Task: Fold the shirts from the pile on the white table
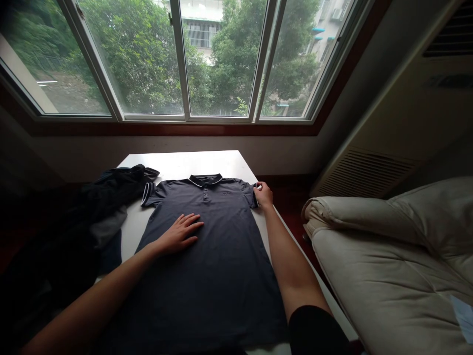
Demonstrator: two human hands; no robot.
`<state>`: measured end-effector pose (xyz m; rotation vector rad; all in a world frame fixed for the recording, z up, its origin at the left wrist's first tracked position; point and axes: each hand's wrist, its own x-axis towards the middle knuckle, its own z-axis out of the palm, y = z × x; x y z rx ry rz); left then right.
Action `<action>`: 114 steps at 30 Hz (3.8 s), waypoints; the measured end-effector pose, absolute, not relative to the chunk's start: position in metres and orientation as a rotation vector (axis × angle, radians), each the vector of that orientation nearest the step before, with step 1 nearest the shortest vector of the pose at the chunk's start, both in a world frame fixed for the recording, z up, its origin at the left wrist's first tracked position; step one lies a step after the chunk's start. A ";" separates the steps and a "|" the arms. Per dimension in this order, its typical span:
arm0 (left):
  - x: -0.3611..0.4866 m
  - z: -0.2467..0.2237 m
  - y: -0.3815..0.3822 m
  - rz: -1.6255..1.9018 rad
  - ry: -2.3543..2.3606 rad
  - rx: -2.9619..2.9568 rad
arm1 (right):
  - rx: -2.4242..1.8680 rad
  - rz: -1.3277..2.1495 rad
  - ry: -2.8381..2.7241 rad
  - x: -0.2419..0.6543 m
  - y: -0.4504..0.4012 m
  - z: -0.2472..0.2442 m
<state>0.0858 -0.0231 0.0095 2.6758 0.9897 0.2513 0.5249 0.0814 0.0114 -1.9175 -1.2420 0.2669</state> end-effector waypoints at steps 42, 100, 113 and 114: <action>0.088 0.012 -0.025 0.283 1.023 2.661 | -1.884 0.195 -2.258 0.441 0.070 -0.011; 0.087 0.013 -0.026 0.272 1.027 2.669 | -1.614 0.270 -2.414 0.422 0.070 -0.015; 0.087 0.012 -0.026 0.287 1.020 2.674 | -1.590 0.259 -2.387 0.423 0.072 -0.018; 0.086 0.012 -0.026 0.284 1.021 2.672 | -1.592 0.260 -2.386 0.423 0.072 -0.018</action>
